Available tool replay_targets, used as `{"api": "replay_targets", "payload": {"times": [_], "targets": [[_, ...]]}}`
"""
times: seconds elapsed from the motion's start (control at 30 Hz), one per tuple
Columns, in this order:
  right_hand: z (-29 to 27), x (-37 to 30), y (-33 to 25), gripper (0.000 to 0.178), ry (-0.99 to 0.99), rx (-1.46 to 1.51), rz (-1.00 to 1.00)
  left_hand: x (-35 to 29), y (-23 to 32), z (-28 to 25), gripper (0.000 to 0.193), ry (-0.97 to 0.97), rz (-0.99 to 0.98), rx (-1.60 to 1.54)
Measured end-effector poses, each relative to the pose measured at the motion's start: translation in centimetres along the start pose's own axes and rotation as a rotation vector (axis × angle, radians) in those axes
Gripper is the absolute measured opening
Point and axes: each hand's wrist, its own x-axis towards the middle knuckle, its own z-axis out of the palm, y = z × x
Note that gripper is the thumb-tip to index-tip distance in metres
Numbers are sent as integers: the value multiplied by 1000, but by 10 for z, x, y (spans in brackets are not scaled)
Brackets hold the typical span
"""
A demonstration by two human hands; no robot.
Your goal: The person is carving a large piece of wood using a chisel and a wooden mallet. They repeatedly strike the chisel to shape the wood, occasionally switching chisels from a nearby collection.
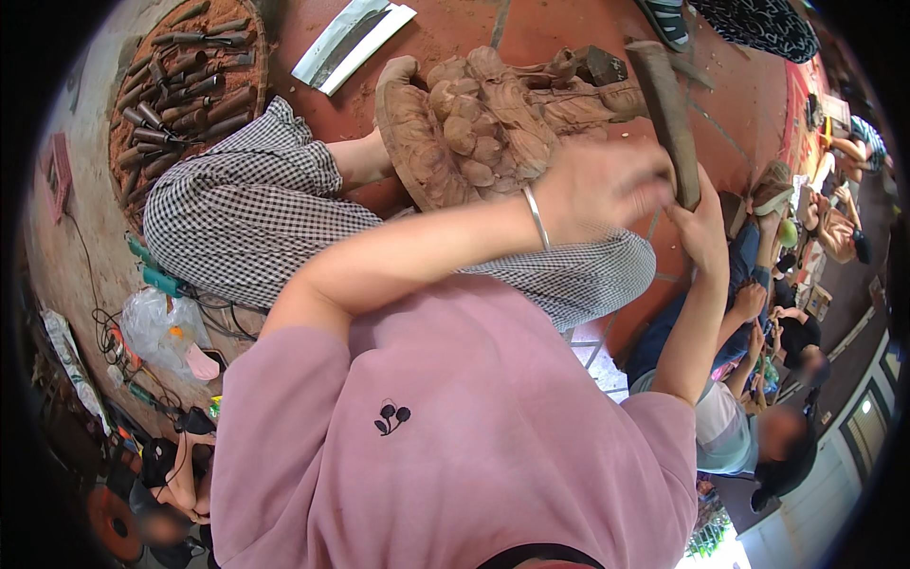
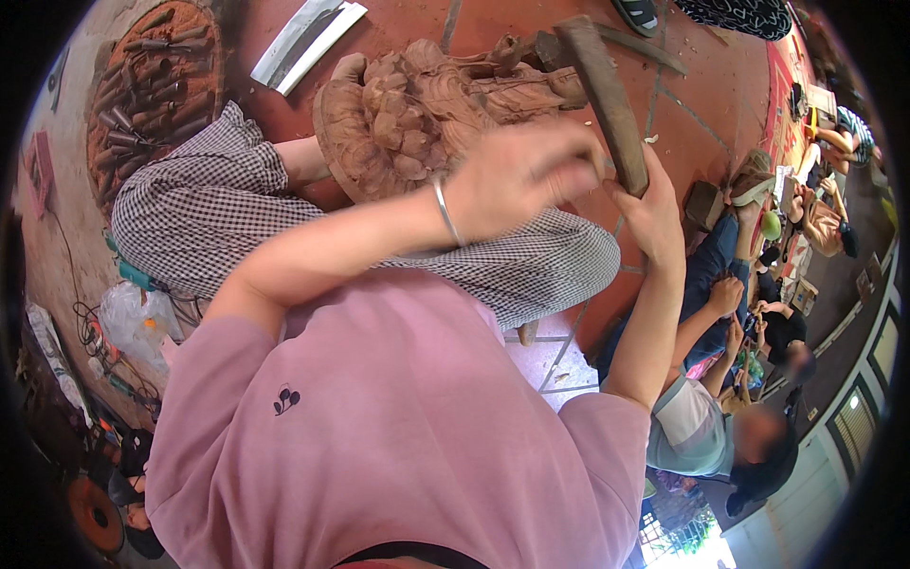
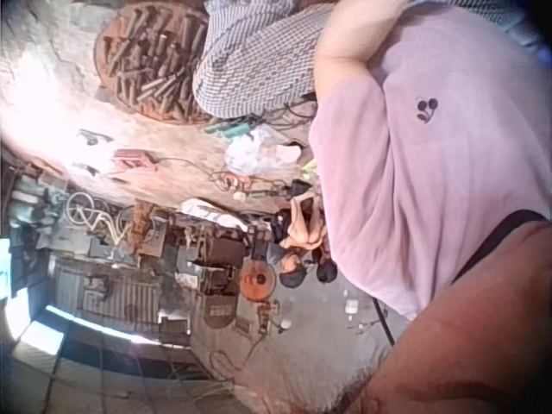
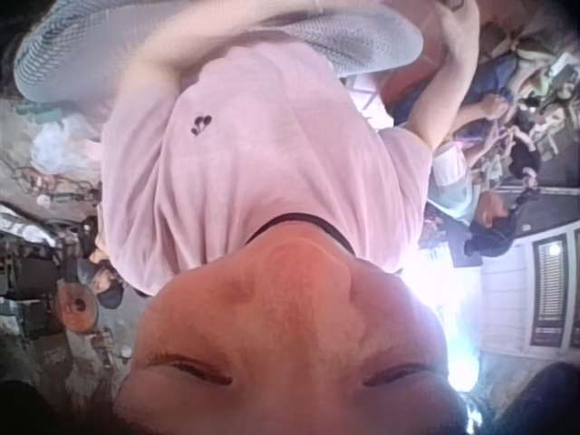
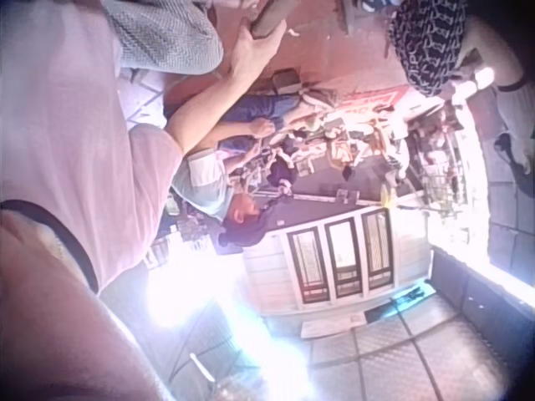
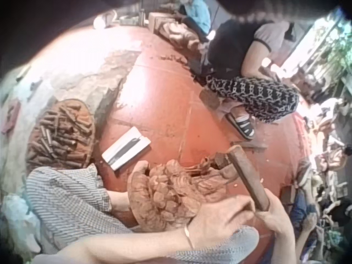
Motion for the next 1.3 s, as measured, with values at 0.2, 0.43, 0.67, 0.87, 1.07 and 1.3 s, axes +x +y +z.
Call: {"api": "replay_targets", "payload": {"times": [0.2, 0.43, 0.67, 0.87, 1.07, 1.3], "targets": [[10, -21, 15, 31, 98, 127, 104, -25, -7, 36, 21, -17, -1, 359], [21, -49, 33, 27, 189, 245, 217, -4, -38, 27, 28, 73, 56, 448], [24, -54, 30, 30, 222, 181, 207, 0, -46, 30, 32, 136, -44, 478], [22, -51, 27, 40, 330, 245, 182, 4, -46, 30, 32, 247, -24, 461], [29, -49, 26, 45, 263, -128, 86, 2, -47, 27, 33, 278, 45, 429], [44, -53, 29, 46, 318, -78, 85, -3, -50, 26, 34, 228, 41, 452]]}}
